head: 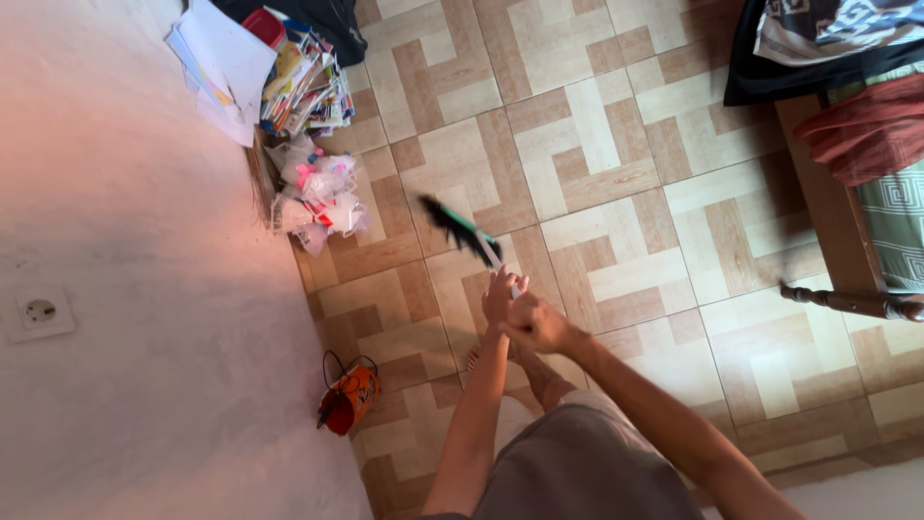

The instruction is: The person sweeps the tiled floor of a bedroom using a broom, moving the broom head along the edges of the walls and under the furniture.

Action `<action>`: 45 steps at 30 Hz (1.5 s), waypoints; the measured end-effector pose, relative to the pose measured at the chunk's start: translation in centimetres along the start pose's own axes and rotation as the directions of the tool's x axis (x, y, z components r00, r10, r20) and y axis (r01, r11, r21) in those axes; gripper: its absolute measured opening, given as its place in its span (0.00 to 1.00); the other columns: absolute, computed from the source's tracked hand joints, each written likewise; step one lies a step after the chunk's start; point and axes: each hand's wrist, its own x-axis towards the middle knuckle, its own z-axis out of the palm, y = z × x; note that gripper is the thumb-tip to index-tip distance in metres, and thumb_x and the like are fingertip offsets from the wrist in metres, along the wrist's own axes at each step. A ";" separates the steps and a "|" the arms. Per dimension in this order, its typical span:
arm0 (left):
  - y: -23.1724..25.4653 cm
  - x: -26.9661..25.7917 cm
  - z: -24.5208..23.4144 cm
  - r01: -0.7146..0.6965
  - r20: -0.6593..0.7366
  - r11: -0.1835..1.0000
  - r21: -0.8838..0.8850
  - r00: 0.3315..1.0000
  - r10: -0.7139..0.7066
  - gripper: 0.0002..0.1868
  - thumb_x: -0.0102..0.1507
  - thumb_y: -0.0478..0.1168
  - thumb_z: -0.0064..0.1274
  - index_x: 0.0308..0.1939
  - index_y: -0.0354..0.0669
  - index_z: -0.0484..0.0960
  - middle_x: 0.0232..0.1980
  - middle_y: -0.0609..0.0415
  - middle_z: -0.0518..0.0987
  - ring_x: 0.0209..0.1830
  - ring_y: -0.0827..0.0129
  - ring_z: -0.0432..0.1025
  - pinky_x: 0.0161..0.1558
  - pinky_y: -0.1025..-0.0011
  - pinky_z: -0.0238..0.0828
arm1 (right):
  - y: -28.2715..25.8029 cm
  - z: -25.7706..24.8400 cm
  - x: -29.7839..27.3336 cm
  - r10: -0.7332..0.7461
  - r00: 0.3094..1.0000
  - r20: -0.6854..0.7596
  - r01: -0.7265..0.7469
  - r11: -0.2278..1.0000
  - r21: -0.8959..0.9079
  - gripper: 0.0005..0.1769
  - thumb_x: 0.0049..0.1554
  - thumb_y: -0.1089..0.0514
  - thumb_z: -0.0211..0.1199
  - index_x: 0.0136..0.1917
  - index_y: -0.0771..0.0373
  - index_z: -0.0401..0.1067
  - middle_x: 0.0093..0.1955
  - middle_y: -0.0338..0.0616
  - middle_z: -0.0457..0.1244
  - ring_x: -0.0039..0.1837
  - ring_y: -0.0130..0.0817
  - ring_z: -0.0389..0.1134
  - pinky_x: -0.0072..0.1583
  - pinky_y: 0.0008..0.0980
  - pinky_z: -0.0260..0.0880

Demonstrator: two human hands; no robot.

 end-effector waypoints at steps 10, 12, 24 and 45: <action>3.8 1.0 -6.5 -0.261 0.184 0.887 -0.382 0.919 0.349 0.12 0.68 0.43 0.55 0.34 0.39 0.78 0.39 0.49 0.82 0.45 0.51 0.77 0.74 0.53 0.67 | -6.5 1.2 -3.0 0.260 0.933 -0.249 -0.220 0.960 0.175 0.09 0.53 0.63 0.69 0.33 0.66 0.73 0.33 0.43 0.64 0.38 0.36 0.66 0.44 0.38 0.65; 4.6 1.1 -6.8 -0.330 0.127 0.826 -0.458 0.895 0.428 0.13 0.67 0.42 0.57 0.34 0.36 0.78 0.41 0.46 0.82 0.42 0.51 0.77 0.69 0.51 0.67 | -8.7 -0.1 -2.6 0.204 0.930 -0.305 -0.134 0.963 0.235 0.09 0.54 0.63 0.67 0.34 0.67 0.71 0.36 0.44 0.65 0.41 0.36 0.65 0.47 0.38 0.65; 6.6 -0.5 -9.9 -0.470 0.382 0.552 -0.689 0.412 0.827 0.08 0.55 0.38 0.59 0.26 0.39 0.75 0.27 0.49 0.77 0.30 0.52 0.75 0.34 0.60 0.70 | -14.1 0.5 -4.8 0.288 0.856 -0.429 -0.183 0.945 0.271 0.21 0.59 0.60 0.67 0.27 0.67 0.65 0.26 0.43 0.56 0.31 0.32 0.54 0.37 0.35 0.56; 23.4 -7.0 -3.3 -0.201 0.469 0.516 -0.833 0.241 0.850 0.12 0.64 0.39 0.60 0.32 0.40 0.73 0.32 0.47 0.73 0.31 0.51 0.70 0.35 0.58 0.66 | -9.4 -1.1 -16.1 0.340 0.400 -0.851 -0.578 0.814 0.053 0.17 0.59 0.60 0.62 0.30 0.66 0.66 0.28 0.52 0.59 0.34 0.49 0.61 0.40 0.44 0.61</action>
